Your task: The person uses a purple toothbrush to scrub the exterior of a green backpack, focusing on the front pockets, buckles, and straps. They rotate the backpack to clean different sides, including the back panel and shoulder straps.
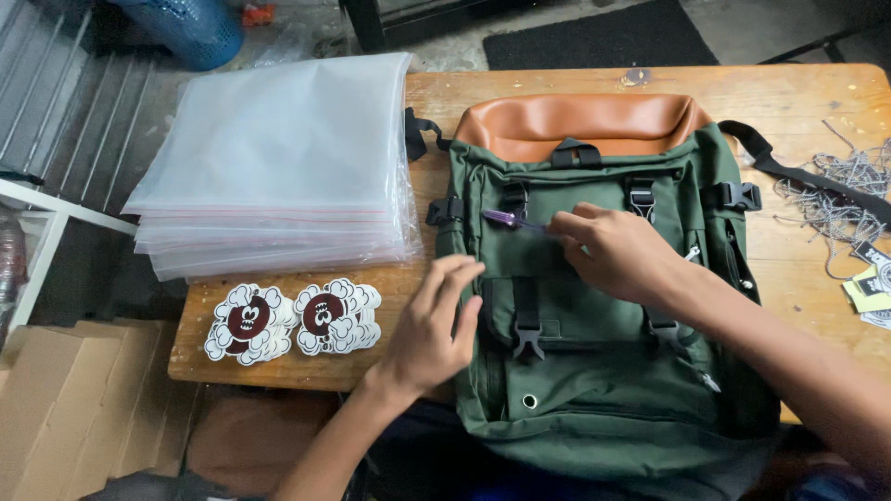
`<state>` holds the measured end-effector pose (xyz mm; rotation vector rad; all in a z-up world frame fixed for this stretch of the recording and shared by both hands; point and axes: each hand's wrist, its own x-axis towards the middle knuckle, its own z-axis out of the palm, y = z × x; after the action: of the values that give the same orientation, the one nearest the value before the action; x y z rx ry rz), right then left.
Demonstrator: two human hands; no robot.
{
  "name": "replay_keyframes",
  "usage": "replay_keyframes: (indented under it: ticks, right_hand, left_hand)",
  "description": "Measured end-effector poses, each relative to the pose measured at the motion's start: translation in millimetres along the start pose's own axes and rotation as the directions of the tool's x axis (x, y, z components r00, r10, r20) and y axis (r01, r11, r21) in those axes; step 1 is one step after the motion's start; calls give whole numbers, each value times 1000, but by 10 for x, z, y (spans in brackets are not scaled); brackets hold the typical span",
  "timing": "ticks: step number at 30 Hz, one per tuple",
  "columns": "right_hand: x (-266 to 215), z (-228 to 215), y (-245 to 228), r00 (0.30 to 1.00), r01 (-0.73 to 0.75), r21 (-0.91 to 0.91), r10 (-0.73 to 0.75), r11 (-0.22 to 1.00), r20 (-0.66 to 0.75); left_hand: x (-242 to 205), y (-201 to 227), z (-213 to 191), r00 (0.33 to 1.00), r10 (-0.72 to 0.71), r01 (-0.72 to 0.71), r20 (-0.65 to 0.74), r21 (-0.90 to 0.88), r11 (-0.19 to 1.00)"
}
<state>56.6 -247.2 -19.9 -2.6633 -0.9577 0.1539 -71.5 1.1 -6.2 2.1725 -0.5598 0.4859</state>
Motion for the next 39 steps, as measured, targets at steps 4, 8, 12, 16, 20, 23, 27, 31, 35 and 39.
replay_keyframes:
  ticks: [4,8,12,16,20,23,27,31,35,39]
  right_hand:
    - [-315,-303,-215,997,-18,-4,18,1000,73]
    - [-642,-718,-183,889,-1,489,-223,872,400]
    - [-913,-738,198,918,-384,208,348,899,190]
    - [-1212,-588,434,916,-389,-45,382,920,-122]
    - [-1457,-704,652,890,-423,274,341,864,302]
    - [-1495,-782,862,918,-391,190,365,901,154]
    - [-1304,-802,1097,927,-375,-42,376,926,2]
    - [-1177,-831,1211,836,-329,-128,225,936,-500]
    - [-1049,-809,1213,900,-401,56,405,914,-161]
    - [-932,-819,1201,880,-434,-96,398,896,-259]
  left_hand:
    - [219,-266,-6,955,-103,135,277,-97,986]
    - [241,-465,141,915,-156,135,372,82,988]
    - [230,-310,315,940,-152,59,306,292,955]
    - [367,-120,555,961,14,-90,276,264,960]
    - [464,-127,804,924,34,-178,381,351,919]
    - [579,-64,898,918,-5,-197,396,468,862]
    - [599,-34,1031,892,-119,-187,437,595,782]
    - [643,19,1019,889,-125,-215,441,641,737]
    - [680,29,998,876,-134,-226,464,640,734]
    - [851,13,906,716,-273,-131,642,508,851]
